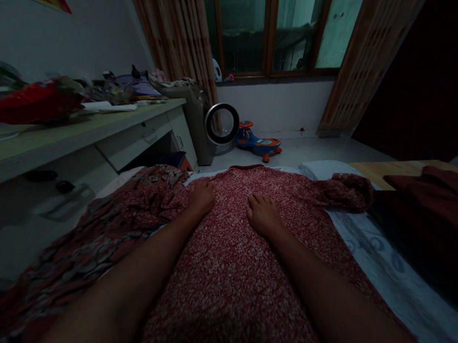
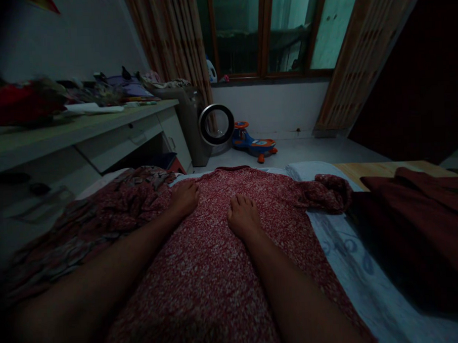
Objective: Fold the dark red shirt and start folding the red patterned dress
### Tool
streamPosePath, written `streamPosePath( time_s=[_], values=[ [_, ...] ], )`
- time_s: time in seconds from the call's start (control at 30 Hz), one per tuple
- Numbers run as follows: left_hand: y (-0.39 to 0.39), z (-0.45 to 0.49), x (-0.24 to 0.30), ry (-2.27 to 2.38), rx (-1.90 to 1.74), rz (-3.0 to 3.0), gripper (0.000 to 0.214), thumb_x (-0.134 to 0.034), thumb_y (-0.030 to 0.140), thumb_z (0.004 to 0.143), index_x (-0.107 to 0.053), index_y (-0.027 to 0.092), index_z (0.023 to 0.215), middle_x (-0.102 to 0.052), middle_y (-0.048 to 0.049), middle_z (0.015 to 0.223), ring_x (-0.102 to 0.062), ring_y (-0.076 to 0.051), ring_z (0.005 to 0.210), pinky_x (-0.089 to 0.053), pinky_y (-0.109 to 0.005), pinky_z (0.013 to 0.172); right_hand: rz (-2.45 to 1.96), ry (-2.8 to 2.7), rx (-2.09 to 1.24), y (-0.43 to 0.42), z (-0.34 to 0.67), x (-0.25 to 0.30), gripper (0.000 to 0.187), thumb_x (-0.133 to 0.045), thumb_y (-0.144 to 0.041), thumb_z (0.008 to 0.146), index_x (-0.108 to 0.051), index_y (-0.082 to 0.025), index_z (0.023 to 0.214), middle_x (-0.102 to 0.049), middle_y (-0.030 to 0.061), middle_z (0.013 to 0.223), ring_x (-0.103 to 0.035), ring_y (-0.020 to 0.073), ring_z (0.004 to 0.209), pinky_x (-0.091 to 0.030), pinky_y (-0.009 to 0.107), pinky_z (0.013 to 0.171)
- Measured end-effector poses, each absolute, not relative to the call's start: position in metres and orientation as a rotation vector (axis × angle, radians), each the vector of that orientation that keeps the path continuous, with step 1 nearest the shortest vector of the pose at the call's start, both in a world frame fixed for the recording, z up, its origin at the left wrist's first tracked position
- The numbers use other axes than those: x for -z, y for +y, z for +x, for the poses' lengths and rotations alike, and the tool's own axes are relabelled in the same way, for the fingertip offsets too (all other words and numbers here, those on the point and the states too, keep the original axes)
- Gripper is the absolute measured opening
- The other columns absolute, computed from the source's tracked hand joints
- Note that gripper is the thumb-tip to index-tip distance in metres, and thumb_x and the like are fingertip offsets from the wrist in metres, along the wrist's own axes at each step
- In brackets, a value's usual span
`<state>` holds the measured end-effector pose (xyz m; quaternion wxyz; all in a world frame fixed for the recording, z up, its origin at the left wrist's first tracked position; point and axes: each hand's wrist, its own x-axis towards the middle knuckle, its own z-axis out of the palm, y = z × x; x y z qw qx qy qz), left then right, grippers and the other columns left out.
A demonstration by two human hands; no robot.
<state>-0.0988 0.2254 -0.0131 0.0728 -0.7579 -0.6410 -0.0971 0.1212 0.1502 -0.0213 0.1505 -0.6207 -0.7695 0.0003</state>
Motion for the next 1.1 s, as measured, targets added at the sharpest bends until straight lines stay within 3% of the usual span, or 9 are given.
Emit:
streamPosePath(
  time_s=[0.13, 0.23, 0.43, 0.67, 0.8, 1.0, 1.1],
  values=[
    [0.2, -0.076, 0.008, -1.789, 0.366, -2.432, 0.033, -0.042, 0.013, 0.09, -0.063, 0.016, 0.115, -0.059, -0.0148, 0.129, -0.048, -0.026, 0.127, -0.034, -0.04, 0.111, -1.881, -2.128, 0.016, 0.15, 0.12, 0.025, 0.052, -0.041, -0.038, 0.095, -0.046, -0.012, 0.14, -0.045, 0.0149, 0.149, -0.037, 0.03, 0.135, -0.022, 0.047, 0.111],
    [0.167, -0.052, 0.016, -1.622, 0.502, -2.701, 0.033, -0.04, 0.027, 0.096, -0.057, 0.02, 0.124, -0.056, -0.0087, 0.136, -0.048, -0.019, 0.128, -0.034, -0.034, 0.113, -1.917, -2.143, -0.012, 0.151, 0.121, 0.027, 0.056, -0.04, -0.041, 0.095, -0.043, -0.013, 0.143, -0.04, 0.0145, 0.153, -0.034, 0.0307, 0.138, -0.021, 0.047, 0.112],
    [0.137, -0.061, 0.027, -1.698, 0.291, -2.714, 0.053, -0.038, 0.046, 0.098, -0.041, 0.021, 0.144, -0.04, -0.0097, 0.154, -0.033, -0.025, 0.143, -0.026, -0.046, 0.118, -1.935, -2.234, -0.121, 0.157, 0.131, 0.025, 0.062, -0.033, -0.05, 0.096, -0.038, -0.017, 0.149, -0.033, 0.0103, 0.158, -0.03, 0.0307, 0.141, -0.021, 0.048, 0.113],
    [0.15, -0.128, 0.033, -1.93, 0.237, -2.487, 0.056, -0.031, 0.049, 0.1, -0.04, 0.016, 0.144, -0.04, -0.013, 0.154, -0.034, -0.026, 0.143, -0.028, -0.046, 0.117, -1.87, -2.244, -0.077, 0.157, 0.137, 0.02, 0.059, -0.038, -0.052, 0.094, -0.044, -0.021, 0.143, -0.04, 0.0095, 0.153, -0.036, 0.0311, 0.134, -0.027, 0.047, 0.108],
    [0.148, -0.142, 0.031, -1.918, 0.27, -2.387, 0.048, -0.037, 0.042, 0.099, -0.046, 0.016, 0.138, -0.046, -0.0122, 0.149, -0.039, -0.025, 0.139, -0.031, -0.042, 0.115, -1.86, -2.249, -0.045, 0.155, 0.136, 0.018, 0.056, -0.037, -0.051, 0.095, -0.045, -0.02, 0.141, -0.042, 0.0108, 0.151, -0.038, 0.0314, 0.132, -0.028, 0.047, 0.106],
    [0.128, -0.116, 0.016, -1.692, 0.318, -2.377, 0.033, -0.04, 0.013, 0.093, -0.058, 0.018, 0.121, -0.053, -0.012, 0.138, -0.046, -0.025, 0.13, -0.033, -0.042, 0.112, -1.829, -2.248, -0.024, 0.154, 0.134, 0.02, 0.052, -0.038, -0.047, 0.095, -0.048, -0.019, 0.137, -0.045, 0.0123, 0.148, -0.042, 0.0324, 0.13, -0.031, 0.049, 0.104],
    [0.115, -0.11, 0.018, -1.748, 0.334, -2.442, 0.032, -0.043, 0.019, 0.094, -0.057, 0.019, 0.124, -0.056, -0.0107, 0.135, -0.048, -0.024, 0.127, -0.037, -0.039, 0.109, -1.813, -2.201, -0.094, 0.158, 0.137, 0.019, 0.055, -0.044, -0.048, 0.092, -0.047, -0.017, 0.138, -0.049, 0.0138, 0.144, -0.043, 0.033, 0.129, -0.032, 0.05, 0.105]
  ],
)
